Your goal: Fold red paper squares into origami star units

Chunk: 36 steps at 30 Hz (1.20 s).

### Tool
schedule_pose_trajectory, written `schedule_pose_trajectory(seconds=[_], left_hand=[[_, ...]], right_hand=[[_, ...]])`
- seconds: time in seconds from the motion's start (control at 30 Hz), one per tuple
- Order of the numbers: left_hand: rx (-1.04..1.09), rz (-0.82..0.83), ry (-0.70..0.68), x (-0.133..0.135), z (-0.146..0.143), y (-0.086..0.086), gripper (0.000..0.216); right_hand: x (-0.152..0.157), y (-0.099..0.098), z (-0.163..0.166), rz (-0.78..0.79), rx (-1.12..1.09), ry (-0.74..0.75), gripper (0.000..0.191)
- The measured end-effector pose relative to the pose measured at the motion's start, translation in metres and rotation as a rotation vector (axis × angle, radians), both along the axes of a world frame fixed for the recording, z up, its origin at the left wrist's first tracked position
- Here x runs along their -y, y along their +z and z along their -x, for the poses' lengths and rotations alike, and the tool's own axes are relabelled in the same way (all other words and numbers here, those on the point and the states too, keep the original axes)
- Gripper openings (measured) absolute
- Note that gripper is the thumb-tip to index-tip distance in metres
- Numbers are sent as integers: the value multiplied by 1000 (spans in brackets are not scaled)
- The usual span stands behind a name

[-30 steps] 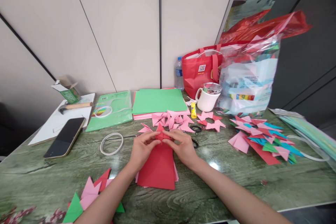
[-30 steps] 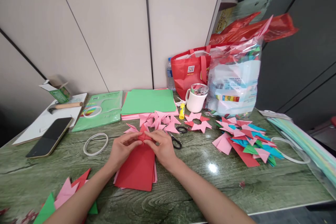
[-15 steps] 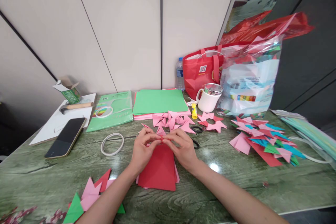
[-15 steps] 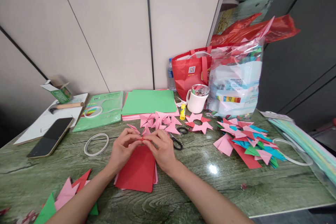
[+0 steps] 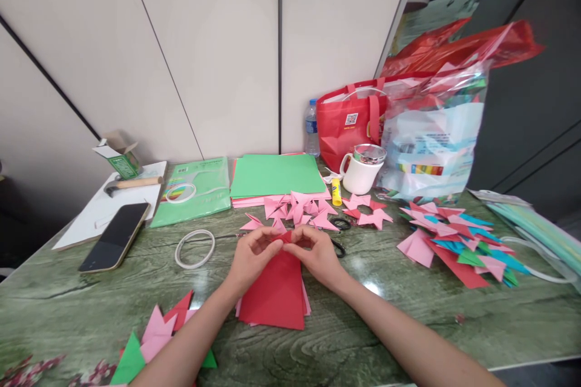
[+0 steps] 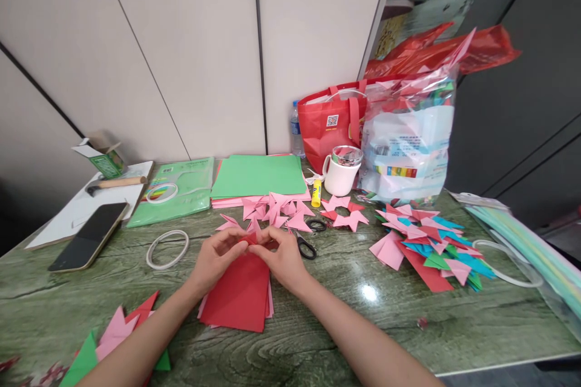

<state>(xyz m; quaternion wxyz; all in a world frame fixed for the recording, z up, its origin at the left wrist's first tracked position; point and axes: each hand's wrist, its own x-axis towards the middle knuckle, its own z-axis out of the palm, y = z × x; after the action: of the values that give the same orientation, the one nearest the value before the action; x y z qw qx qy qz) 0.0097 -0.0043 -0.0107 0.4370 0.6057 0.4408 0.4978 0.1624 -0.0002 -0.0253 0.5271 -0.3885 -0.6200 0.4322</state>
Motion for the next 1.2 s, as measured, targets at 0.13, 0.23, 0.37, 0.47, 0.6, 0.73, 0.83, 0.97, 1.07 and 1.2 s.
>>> schedule_pose_trajectory(seconds=[0.13,0.23,0.37,0.47,0.6,0.73,0.83,0.97,1.07,1.2], left_hand=[[-61,14,53,-2,2,-4,11],[104,100,114,-5,2,-8,13],[330,194,61,-6,1,-7,15],[326,204,-11,-4,2,-6,14],[260,223,-63,-4,3,-8,19],[232,189,-60,-5,4,-9,13],[211,180,7,-6,4,-7,13],[196,200,59,-5,3,-7,17],[174,150,50,-4,1,-7,21],[164,75,20,-3,1,-7,22]], right_hand=[[0,-2,0,23,44,41,14],[0,-5,2,77,39,83,20],[-2,-7,2,72,-12,89,16],[-2,-6,1,23,-1,43,12],[-1,-4,0,-49,82,-24,8],[0,-4,-2,-79,142,-23,8],[0,-3,-2,-75,185,14,13],[0,-3,0,-89,238,3,11],[2,-1,0,-239,292,-3,17],[5,0,-1,-560,442,-26,20]])
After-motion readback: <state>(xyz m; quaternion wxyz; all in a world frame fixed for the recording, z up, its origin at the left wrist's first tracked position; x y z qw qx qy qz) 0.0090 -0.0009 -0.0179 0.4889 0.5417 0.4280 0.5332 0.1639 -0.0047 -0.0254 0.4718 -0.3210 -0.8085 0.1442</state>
